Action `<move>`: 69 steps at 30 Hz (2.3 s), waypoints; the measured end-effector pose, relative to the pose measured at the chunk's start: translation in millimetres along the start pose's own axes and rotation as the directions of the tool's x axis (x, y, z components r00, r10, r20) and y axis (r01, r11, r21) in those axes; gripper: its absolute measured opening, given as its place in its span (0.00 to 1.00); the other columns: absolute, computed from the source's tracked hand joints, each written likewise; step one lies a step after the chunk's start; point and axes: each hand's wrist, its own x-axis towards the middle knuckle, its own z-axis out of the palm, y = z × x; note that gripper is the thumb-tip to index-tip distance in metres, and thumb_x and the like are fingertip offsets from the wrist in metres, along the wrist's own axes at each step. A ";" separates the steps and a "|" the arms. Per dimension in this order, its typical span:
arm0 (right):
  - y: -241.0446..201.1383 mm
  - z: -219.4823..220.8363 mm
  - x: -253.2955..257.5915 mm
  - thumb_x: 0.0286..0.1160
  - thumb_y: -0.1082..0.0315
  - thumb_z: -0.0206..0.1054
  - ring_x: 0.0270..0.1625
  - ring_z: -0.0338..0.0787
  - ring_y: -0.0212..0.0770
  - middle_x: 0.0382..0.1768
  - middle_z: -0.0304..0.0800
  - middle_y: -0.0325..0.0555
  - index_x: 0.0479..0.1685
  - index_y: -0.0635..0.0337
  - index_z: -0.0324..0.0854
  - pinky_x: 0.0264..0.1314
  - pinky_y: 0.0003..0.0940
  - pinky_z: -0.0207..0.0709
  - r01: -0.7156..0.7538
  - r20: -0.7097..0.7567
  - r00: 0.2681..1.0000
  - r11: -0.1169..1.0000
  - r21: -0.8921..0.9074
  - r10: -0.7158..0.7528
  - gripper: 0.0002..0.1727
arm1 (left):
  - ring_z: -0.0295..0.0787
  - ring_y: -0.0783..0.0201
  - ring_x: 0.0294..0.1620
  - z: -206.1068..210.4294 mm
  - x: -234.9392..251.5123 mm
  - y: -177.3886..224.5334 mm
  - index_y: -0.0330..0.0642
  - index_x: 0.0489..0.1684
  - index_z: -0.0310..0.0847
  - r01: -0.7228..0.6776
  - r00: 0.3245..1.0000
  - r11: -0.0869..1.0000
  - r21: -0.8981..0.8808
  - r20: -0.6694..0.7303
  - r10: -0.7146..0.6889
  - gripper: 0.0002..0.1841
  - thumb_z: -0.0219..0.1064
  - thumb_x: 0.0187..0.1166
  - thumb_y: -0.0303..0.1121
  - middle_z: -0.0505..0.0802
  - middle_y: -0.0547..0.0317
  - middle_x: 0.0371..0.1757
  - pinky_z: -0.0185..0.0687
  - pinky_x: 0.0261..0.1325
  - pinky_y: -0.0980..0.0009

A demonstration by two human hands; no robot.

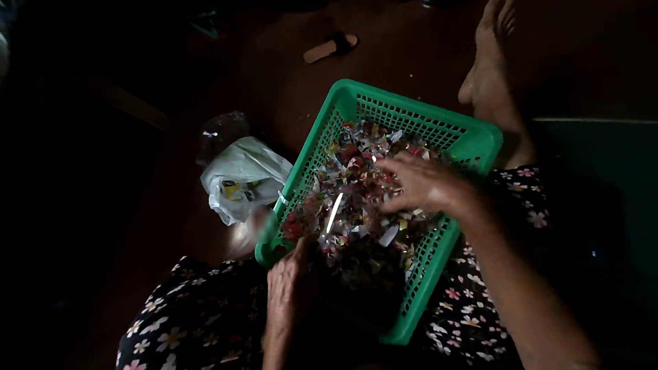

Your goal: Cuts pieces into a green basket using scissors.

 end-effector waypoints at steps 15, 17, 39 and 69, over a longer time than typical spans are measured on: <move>-74.9 118.5 43.2 0.81 0.47 0.67 0.82 0.67 0.74 0.77 0.74 0.67 0.72 0.65 0.79 0.79 0.84 0.45 0.393 -0.043 0.904 0.866 -0.309 -0.426 0.32 | 0.94 0.73 0.38 54.2 0.5 -14.7 0.20 0.52 0.81 -0.355 0.804 0.681 -0.640 -0.581 -0.126 0.15 0.70 0.75 0.26 0.94 0.58 0.41 0.94 0.44 0.73; -59.2 112.2 25.8 0.76 0.65 0.73 0.84 0.66 0.71 0.76 0.78 0.59 0.67 0.60 0.84 0.83 0.83 0.41 0.479 0.102 0.877 0.843 -0.245 -0.469 0.21 | 0.93 0.73 0.40 51.0 -1.2 -13.8 0.22 0.55 0.80 -0.336 0.837 0.640 -0.691 -0.531 -0.134 0.16 0.69 0.77 0.28 0.94 0.60 0.44 0.94 0.45 0.73; -36.7 62.5 55.8 0.75 0.75 0.68 0.53 0.93 0.57 0.50 0.93 0.57 0.43 0.65 0.91 0.59 0.56 0.84 0.618 -0.169 0.762 0.780 -0.102 -0.626 0.07 | 0.95 0.66 0.41 33.1 -20.1 -11.6 0.30 0.63 0.84 -0.111 0.969 0.903 -0.415 -0.247 0.006 0.22 0.72 0.70 0.30 0.96 0.52 0.44 0.91 0.46 0.68; -74.6 147.3 29.3 0.88 0.62 0.60 0.83 0.70 0.67 0.78 0.77 0.57 0.63 0.62 0.83 0.82 0.80 0.47 0.722 0.281 0.688 0.670 -0.172 -0.669 0.16 | 0.94 0.58 0.37 -44.6 -12.1 -31.8 0.36 0.63 0.86 -0.011 0.920 0.999 -0.034 -0.391 -0.003 0.21 0.67 0.69 0.27 0.96 0.50 0.43 0.89 0.39 0.59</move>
